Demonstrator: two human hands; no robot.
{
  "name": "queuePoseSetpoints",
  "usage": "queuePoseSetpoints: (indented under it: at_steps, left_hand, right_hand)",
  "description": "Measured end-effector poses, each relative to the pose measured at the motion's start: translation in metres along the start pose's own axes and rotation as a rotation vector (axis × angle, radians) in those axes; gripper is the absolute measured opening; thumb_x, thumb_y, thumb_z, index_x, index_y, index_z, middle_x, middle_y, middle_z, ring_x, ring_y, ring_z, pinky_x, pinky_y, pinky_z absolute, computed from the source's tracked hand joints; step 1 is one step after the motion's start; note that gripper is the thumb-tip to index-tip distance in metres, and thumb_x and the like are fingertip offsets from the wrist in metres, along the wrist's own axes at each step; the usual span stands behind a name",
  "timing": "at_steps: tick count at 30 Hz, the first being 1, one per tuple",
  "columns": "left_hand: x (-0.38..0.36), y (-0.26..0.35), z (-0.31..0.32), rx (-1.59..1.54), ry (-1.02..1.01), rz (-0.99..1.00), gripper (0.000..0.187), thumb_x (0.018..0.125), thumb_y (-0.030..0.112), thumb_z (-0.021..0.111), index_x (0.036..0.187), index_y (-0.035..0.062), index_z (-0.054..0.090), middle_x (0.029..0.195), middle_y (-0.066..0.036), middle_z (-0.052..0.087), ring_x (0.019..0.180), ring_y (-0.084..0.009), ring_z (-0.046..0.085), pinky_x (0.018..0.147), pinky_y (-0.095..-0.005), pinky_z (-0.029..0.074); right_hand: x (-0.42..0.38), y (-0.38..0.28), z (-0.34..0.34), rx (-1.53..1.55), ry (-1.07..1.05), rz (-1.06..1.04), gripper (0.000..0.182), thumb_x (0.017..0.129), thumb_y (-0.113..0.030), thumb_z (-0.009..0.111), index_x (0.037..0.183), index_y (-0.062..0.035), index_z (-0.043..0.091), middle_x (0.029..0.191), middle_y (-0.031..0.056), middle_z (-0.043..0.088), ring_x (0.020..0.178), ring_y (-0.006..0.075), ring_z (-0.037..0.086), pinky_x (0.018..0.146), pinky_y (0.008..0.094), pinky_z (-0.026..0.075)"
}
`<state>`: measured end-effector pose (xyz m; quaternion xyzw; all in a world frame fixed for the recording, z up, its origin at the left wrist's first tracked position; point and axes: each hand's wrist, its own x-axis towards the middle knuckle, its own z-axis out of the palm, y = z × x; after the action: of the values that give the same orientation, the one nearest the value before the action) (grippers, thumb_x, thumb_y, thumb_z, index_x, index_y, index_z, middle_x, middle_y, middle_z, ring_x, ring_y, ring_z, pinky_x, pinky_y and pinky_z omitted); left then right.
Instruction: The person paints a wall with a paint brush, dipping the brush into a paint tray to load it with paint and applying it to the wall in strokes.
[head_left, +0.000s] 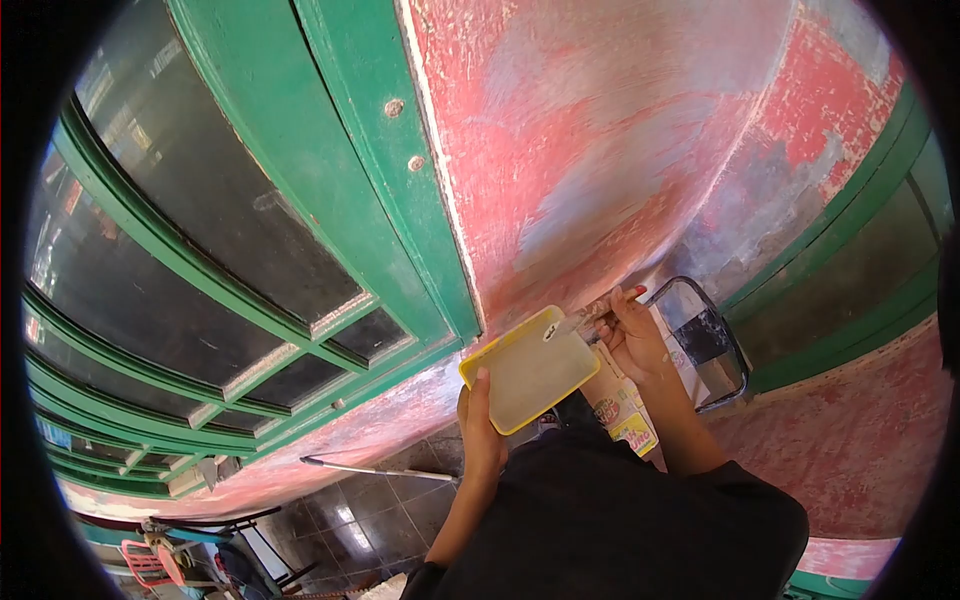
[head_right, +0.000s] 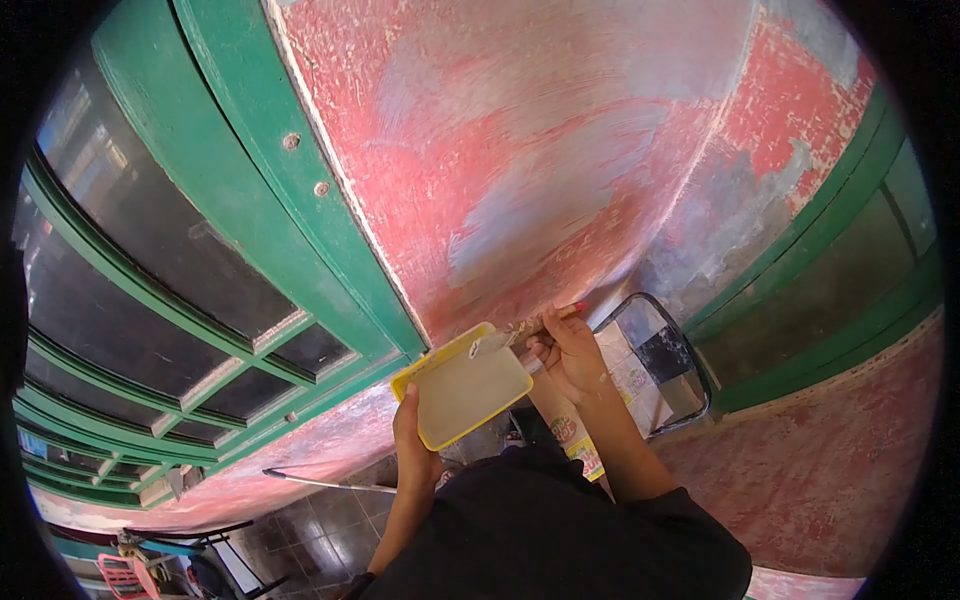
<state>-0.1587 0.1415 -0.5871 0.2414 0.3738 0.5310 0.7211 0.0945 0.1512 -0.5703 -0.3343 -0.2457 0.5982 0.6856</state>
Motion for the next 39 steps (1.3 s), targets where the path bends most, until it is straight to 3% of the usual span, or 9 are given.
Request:
queuePoseSetpoints:
  at_steps: [2,7,11,15,19,23,25,28,39]
  left_hand:
    - [-0.001,0.001,-0.001,-0.004,-0.002,-0.013,0.048,0.102,0.036,0.056,0.129,-0.0030,0.053,0.121,-0.013,0.062,0.108,-0.0199,0.063,0.094,-0.0343,0.050]
    - [-0.003,0.004,-0.003,-0.002,-0.001,0.026,0.047,0.101,0.036,0.056,0.127,-0.0029,0.054,0.119,-0.012,0.063,0.106,-0.0196,0.063,0.093,-0.0338,0.051]
    - [-0.002,0.006,-0.013,0.065,-0.049,0.014,0.055,0.103,0.042,0.051,0.137,-0.0012,0.050,0.131,-0.012,0.060,0.120,-0.0219,0.058,0.103,-0.0359,0.044]
    - [-0.001,0.004,-0.016,0.024,-0.038,0.016,0.055,0.103,0.040,0.051,0.138,-0.0020,0.048,0.132,-0.013,0.059,0.123,-0.0232,0.057,0.105,-0.0366,0.043]
    - [-0.010,0.007,-0.012,0.043,-0.045,0.008,0.054,0.103,0.040,0.051,0.136,-0.0023,0.049,0.130,-0.013,0.060,0.121,-0.0228,0.058,0.104,-0.0363,0.044]
    - [-0.014,0.005,-0.014,0.048,-0.040,-0.022,0.052,0.103,0.040,0.051,0.134,-0.0024,0.051,0.127,-0.012,0.061,0.118,-0.0213,0.059,0.102,-0.0351,0.044]
    - [-0.014,0.005,-0.016,0.051,-0.026,-0.025,0.052,0.103,0.040,0.051,0.133,-0.0023,0.051,0.126,-0.012,0.061,0.117,-0.0209,0.059,0.101,-0.0347,0.045]
    - [-0.016,0.005,-0.019,0.052,-0.039,-0.019,0.053,0.103,0.041,0.051,0.133,-0.0021,0.051,0.126,-0.012,0.061,0.117,-0.0206,0.059,0.101,-0.0342,0.045]
    - [-0.016,0.006,-0.024,0.036,-0.010,0.010,0.053,0.104,0.041,0.049,0.136,-0.0017,0.049,0.128,-0.012,0.060,0.118,-0.0207,0.059,0.102,-0.0345,0.044]
  right_hand:
    - [0.000,0.006,-0.003,0.114,0.057,0.070,0.012,0.103,-0.022,0.058,0.101,-0.0108,0.062,0.097,0.0046,0.068,0.083,0.0080,0.065,0.065,0.0188,0.056]
    - [0.002,0.016,0.006,0.355,0.034,0.086,0.007,0.103,-0.016,0.057,0.101,-0.0119,0.063,0.103,0.0024,0.066,0.081,0.0058,0.063,0.067,0.0143,0.057]
    - [0.001,0.000,0.036,0.487,-0.099,0.118,0.006,0.101,-0.010,0.060,0.102,-0.0063,0.063,0.101,0.0038,0.066,0.083,0.0068,0.063,0.069,0.0144,0.058]
    - [0.020,-0.029,0.073,0.305,-0.114,-0.121,0.006,0.098,-0.010,0.064,0.101,-0.0059,0.068,0.096,0.0052,0.069,0.081,0.0103,0.065,0.064,0.0204,0.055]
    - [0.037,-0.089,0.129,-0.054,-0.172,-0.633,0.004,0.096,-0.009,0.067,0.097,-0.0053,0.066,0.094,0.0068,0.071,0.080,0.0138,0.067,0.065,0.0281,0.054]
    - [0.041,-0.127,0.183,-0.050,-0.107,-0.869,0.008,0.092,-0.007,0.072,0.097,-0.0030,0.066,0.093,0.0072,0.071,0.077,0.0123,0.066,0.067,0.0276,0.054]
    - [0.040,-0.135,0.205,-0.186,-0.107,-1.095,0.010,0.093,-0.005,0.070,0.101,-0.0016,0.064,0.088,0.0053,0.068,0.077,0.0127,0.065,0.065,0.0262,0.052]
    - [0.033,-0.145,0.240,-0.322,-0.009,-1.215,0.015,0.089,-0.004,0.074,0.101,-0.0007,0.066,0.086,0.0065,0.069,0.072,0.0122,0.064,0.063,0.0253,0.052]
    - [0.038,-0.184,0.240,-0.665,0.020,-1.017,0.017,0.091,-0.014,0.072,0.089,0.0025,0.068,0.071,0.0042,0.065,0.060,0.0087,0.059,0.055,0.0242,0.045]
